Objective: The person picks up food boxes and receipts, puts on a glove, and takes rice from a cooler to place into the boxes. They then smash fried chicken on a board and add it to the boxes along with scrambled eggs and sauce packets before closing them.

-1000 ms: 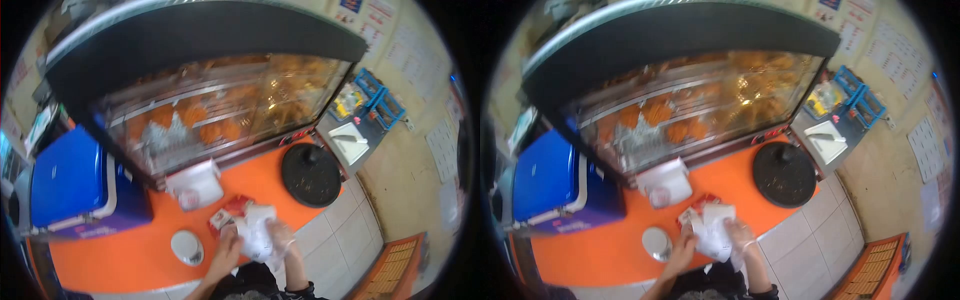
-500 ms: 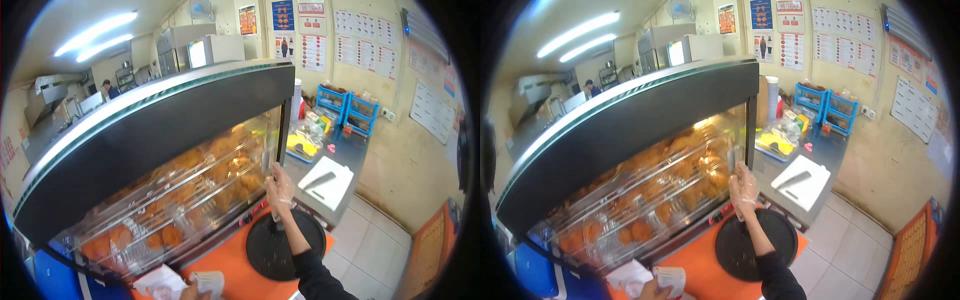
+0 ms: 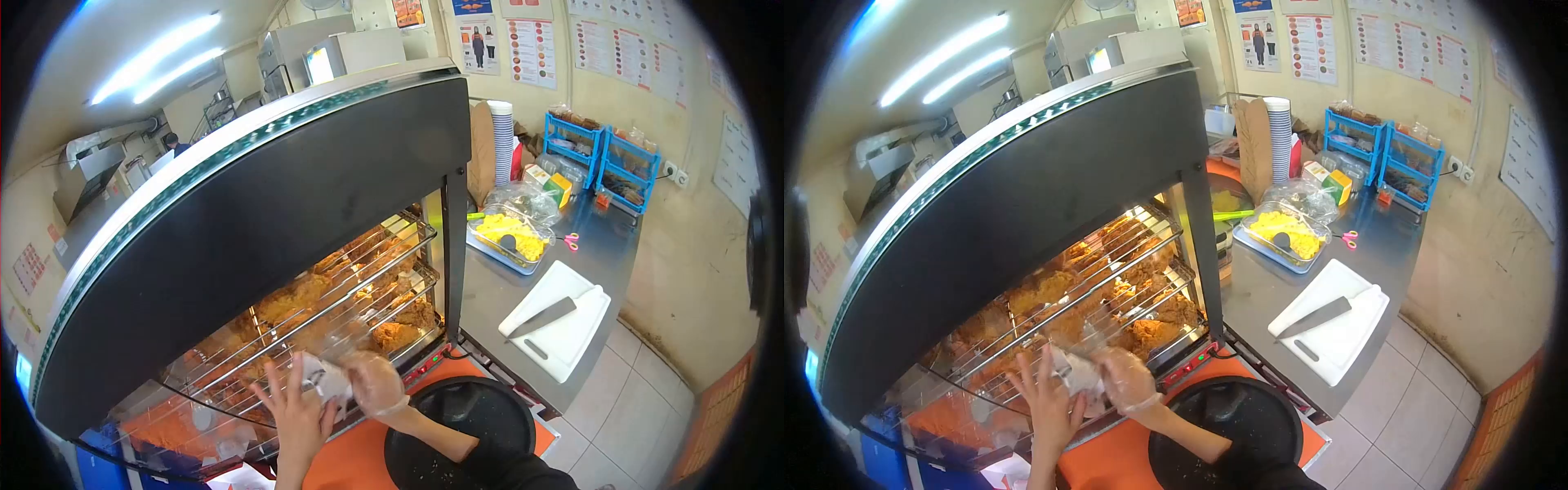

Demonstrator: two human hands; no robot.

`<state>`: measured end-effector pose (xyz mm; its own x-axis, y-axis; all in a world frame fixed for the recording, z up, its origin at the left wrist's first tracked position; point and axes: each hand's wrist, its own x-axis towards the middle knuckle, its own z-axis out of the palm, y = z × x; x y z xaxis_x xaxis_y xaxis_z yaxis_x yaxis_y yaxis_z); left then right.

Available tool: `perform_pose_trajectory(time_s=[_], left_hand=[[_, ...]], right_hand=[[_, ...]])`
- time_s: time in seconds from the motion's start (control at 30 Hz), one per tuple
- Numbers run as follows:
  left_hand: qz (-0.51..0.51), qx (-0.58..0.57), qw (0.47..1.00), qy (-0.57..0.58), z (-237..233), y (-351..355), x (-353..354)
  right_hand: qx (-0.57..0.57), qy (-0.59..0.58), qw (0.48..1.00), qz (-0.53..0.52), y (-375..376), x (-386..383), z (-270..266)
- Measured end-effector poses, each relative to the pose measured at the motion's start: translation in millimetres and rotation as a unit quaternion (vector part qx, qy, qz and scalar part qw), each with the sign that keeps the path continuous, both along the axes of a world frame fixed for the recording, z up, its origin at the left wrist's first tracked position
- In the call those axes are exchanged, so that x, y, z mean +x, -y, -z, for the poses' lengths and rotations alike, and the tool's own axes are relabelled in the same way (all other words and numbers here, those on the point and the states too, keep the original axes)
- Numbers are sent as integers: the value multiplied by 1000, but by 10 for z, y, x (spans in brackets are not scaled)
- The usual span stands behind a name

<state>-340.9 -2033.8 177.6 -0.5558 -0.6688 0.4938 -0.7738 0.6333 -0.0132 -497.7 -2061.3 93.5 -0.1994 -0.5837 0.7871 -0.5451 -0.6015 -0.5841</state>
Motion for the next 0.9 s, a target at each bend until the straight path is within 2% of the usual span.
perform_pose_trajectory(time_s=[0.03,0.1,0.17,0.2,0.23,0.3,0.33,0.37,0.4,0.43,0.47,0.57,0.63,0.7,0.77,0.83,0.87,0.9], left_hand=[[-34,-24,999,7,41,-30,47],[-71,-49,996,16,54,-78,210],[-55,-10,998,-34,24,-198,373],[-40,4,994,-106,36,-271,396],[-47,6,993,-110,54,-375,425],[-44,0,989,-141,62,-660,454],[-66,-16,992,-110,-49,-854,398],[-71,-15,991,-115,-55,-966,450],[-48,-50,988,-136,-17,-1092,509],[-25,-87,983,-157,40,-1209,571],[-13,-55,979,-198,130,-1317,671],[-60,-28,964,-256,486,-1663,988],[-118,-55,955,-267,512,-1904,1120],[-173,-62,938,-292,570,-2111,1268],[-221,-61,921,-314,645,-2287,1423],[-261,-61,904,-335,720,-2412,1534],[-277,-61,896,-343,758,-2464,1589],[-289,-61,888,-354,791,-2514,1633]], right_hand=[[1,6,1000,-2,-36,-70,-67],[15,-87,993,-74,-95,-380,-281],[91,-128,974,165,27,-726,-662],[96,-131,951,265,152,-755,-877],[97,-131,918,362,246,-747,-1034],[13,-249,846,472,601,-784,-798],[168,-267,875,367,1087,-998,-184],[324,-266,870,260,1552,-1201,396],[322,-273,869,257,1366,-1148,165],[338,-268,882,188,1027,-1064,-317],[355,-259,891,118,812,-989,-633],[403,-212,878,147,734,-874,-841],[386,-247,882,108,827,-922,-808],[360,-245,882,180,902,-859,-825],[342,-242,891,177,1020,-951,-690],[381,-195,882,194,1034,-1002,-755],[441,-291,825,201,1047,-1048,-856],[438,-295,825,200,1087,-1105,-851]])
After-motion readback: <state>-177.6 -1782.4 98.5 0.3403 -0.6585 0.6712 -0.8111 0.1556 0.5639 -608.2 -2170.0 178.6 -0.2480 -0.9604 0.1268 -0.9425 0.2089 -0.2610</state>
